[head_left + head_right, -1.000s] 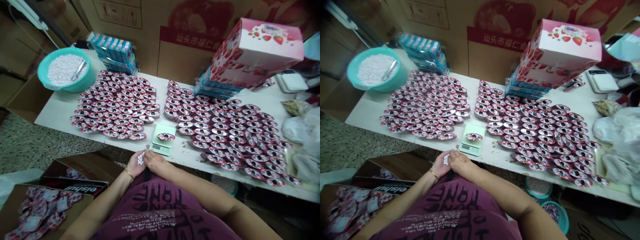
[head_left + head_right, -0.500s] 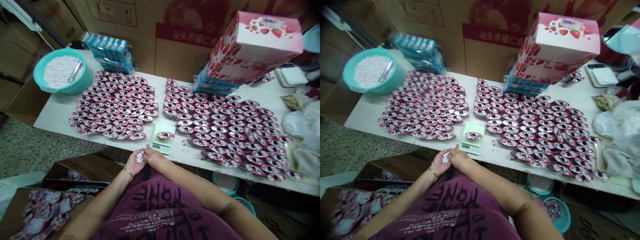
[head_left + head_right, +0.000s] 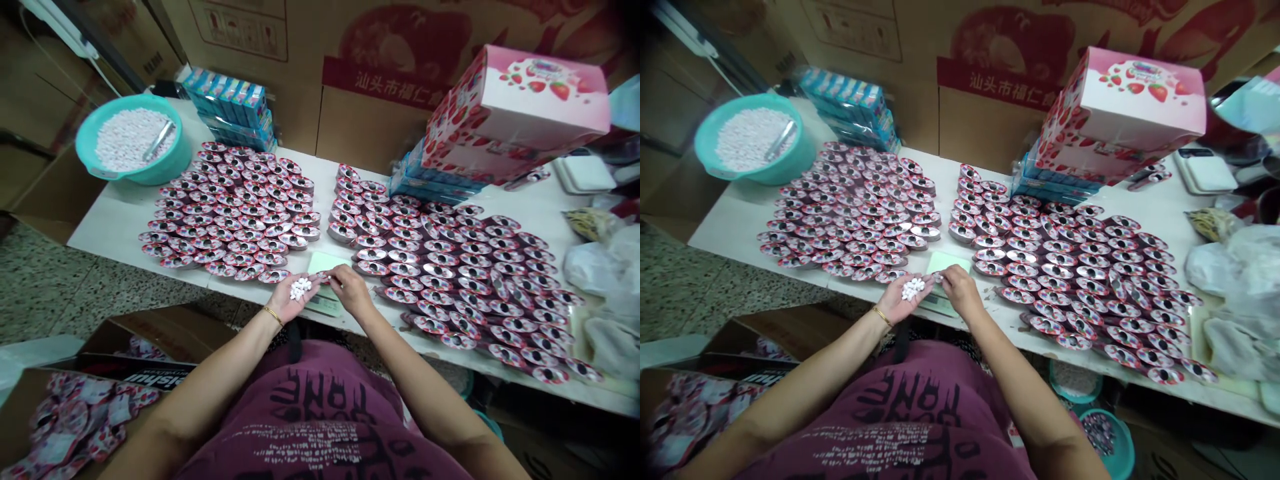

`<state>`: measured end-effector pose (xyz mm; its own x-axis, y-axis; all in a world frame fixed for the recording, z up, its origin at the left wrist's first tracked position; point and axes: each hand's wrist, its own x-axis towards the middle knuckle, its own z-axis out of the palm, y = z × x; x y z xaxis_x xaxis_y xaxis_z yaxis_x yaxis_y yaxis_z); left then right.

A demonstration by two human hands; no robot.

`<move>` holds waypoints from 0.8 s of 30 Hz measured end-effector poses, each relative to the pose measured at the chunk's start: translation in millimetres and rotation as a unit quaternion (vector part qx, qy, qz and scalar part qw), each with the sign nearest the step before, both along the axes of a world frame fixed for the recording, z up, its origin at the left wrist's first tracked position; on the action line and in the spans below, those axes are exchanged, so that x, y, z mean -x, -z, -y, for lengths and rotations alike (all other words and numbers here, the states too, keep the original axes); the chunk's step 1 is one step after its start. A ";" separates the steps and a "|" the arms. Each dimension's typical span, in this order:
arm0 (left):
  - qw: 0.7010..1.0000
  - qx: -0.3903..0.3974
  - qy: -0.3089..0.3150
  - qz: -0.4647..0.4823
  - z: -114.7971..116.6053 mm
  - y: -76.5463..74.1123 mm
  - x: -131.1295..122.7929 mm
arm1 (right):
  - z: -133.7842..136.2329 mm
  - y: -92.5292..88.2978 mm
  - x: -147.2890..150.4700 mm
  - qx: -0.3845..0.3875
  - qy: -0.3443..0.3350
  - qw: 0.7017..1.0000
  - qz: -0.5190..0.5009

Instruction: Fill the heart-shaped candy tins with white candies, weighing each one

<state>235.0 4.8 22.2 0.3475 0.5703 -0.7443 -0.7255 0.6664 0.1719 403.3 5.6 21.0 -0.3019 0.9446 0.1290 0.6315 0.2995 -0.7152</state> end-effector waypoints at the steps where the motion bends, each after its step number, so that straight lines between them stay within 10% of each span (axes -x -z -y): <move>1: 1.000 0.004 -0.003 -0.003 0.6 0.6 2.4 | -1.8 3.2 -4.8 0.002 -0.010 1.000 0.020; 8: 0.999 0.032 -0.014 -0.005 17.8 4.1 11.3 | 10.8 -4.8 -9.0 -0.037 -0.015 0.993 0.112; 14: 0.998 0.048 0.012 0.046 46.4 5.5 23.3 | 46.1 -31.5 59.9 -0.063 -0.220 0.950 0.213; 24: 0.996 0.088 -0.007 0.025 78.6 12.2 55.7 | 58.7 -17.3 92.7 -0.054 -0.319 0.933 0.156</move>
<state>179.4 -73.8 10.0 0.3800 0.4380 -0.8147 -0.7399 0.6726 0.0165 310.6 -53.1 38.3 -0.8369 0.5468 0.0251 0.4726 0.7450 -0.4707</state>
